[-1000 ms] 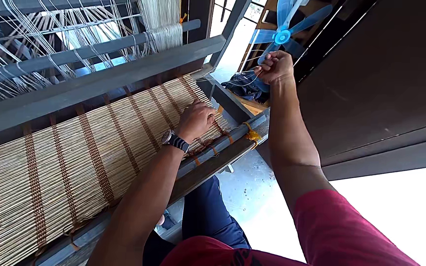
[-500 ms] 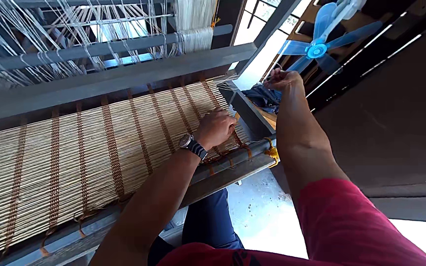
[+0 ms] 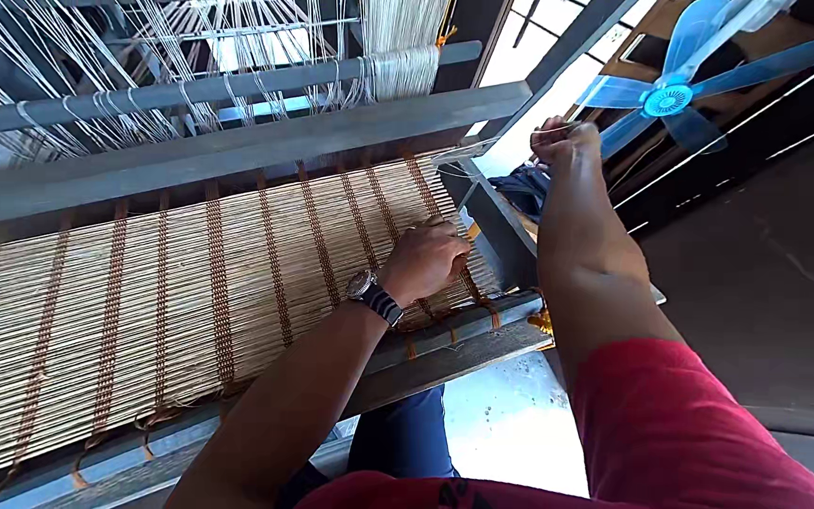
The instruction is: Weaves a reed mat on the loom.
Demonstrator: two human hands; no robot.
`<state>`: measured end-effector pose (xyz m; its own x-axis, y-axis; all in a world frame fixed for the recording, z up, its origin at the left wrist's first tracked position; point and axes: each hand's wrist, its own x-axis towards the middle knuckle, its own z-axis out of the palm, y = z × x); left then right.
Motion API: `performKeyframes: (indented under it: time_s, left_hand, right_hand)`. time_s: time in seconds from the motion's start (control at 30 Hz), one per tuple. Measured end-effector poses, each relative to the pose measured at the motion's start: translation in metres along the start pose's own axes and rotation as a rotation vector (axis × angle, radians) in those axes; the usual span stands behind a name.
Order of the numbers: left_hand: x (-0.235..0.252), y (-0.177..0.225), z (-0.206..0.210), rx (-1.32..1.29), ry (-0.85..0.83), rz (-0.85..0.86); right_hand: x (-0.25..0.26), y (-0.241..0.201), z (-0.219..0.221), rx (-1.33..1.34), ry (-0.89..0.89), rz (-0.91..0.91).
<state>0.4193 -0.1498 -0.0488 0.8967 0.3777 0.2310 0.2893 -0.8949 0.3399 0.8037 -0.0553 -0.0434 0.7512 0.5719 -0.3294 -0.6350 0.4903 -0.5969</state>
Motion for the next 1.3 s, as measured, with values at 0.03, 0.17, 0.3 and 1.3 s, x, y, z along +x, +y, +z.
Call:
performKeyframes:
  time_s: [0.03, 0.17, 0.3, 1.3]
  left_hand:
    - [0.000, 0.000, 0.000, 0.002, 0.001, 0.000]
    - [0.000, 0.002, 0.000, 0.016, 0.001, 0.002]
    - [0.000, 0.005, -0.001, 0.047, -0.012, -0.002]
    - [0.000, 0.009, -0.002, 0.083, -0.055, -0.013]
  right_hand:
    - [0.003, -0.009, 0.004, -0.013, -0.059, -0.018]
    - [-0.018, -0.053, 0.012, -0.216, -0.333, -0.083]
    - [-0.050, -0.079, 0.005, -0.570, -0.494, -0.139]
    - [-0.079, 0.085, 0.036, -1.452, -1.009, 0.205]
